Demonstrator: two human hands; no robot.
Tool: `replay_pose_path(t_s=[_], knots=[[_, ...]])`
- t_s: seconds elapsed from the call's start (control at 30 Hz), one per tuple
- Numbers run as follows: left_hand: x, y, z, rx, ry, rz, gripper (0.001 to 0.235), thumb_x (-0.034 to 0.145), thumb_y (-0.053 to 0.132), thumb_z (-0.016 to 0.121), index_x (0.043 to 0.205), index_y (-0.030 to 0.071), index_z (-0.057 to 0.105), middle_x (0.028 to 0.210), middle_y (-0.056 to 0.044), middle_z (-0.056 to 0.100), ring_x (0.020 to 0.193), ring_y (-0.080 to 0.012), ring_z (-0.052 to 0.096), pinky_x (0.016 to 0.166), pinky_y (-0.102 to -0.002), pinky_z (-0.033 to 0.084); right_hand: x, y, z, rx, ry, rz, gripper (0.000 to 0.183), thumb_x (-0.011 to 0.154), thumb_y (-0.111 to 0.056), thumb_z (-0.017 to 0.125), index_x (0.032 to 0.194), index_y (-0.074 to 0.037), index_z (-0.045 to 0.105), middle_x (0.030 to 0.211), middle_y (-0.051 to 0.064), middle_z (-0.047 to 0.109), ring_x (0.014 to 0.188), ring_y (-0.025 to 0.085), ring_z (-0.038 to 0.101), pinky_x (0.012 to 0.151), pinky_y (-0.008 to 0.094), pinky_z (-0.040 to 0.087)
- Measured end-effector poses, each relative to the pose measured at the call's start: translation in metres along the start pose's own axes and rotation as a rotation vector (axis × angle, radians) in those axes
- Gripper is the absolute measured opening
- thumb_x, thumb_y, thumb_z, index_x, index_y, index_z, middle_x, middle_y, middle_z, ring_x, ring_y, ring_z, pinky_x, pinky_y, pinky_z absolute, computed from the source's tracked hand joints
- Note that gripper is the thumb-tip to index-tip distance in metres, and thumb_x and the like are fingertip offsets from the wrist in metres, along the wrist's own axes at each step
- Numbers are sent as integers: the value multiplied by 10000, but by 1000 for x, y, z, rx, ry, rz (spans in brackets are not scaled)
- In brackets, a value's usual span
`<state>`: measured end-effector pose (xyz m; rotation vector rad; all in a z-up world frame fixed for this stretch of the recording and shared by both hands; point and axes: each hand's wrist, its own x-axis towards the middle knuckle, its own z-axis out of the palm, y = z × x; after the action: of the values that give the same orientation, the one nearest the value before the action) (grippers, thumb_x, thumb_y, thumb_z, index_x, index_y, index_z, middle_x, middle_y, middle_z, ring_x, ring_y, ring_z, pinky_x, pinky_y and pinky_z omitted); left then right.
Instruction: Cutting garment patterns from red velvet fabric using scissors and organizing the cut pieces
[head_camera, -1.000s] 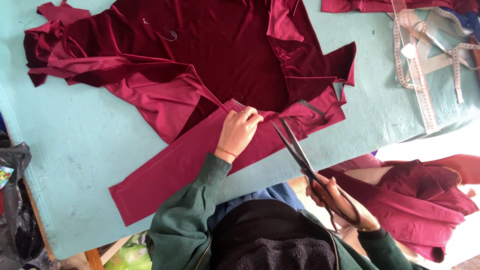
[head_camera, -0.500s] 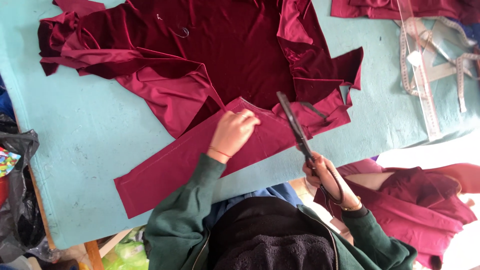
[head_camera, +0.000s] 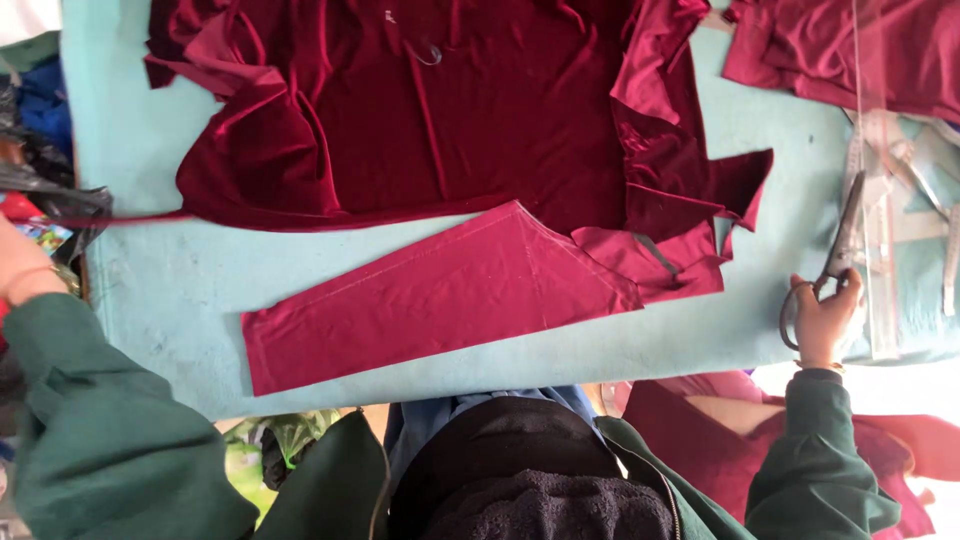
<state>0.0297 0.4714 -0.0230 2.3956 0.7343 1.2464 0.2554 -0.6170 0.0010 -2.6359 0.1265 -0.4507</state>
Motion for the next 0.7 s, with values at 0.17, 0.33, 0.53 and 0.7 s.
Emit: replay_pose_path(t_s=[0.17,0.33,0.53,0.7], knots=[[-40,93,-22,138,-14,277,264,850,-109,743,1109,-60,758,1061,-212,728,955,-402,606,876,-480,413,5,-33,-8,-90,-195,74,542,960,-82,693,1444,79,511,1236,289,419,1137,486,441,1028,550,346],[-93,207,0,8,-312,228,215,898,24,739,1111,7,711,1093,-164,660,1075,-383,557,951,-499,387,-2,-112,9,-259,-144,-266,402,967,-76,751,1353,10,676,1352,243,520,1180,472,499,954,585,428],[-165,281,-15,212,-774,123,498,813,468,813,1226,227,670,1183,-35,627,1119,-318,622,918,-522,474,-30,-234,48,62,-443,-468,554,885,-150,804,1407,-96,628,1297,198,601,1298,404,563,1089,484,456],[-186,272,-29,282,-956,44,567,858,503,775,1317,224,595,1170,-39,707,1093,-315,669,961,-523,474,-33,-214,52,92,-637,-279,405,980,-223,706,1378,-227,629,1178,106,683,1164,327,669,1036,460,513]])
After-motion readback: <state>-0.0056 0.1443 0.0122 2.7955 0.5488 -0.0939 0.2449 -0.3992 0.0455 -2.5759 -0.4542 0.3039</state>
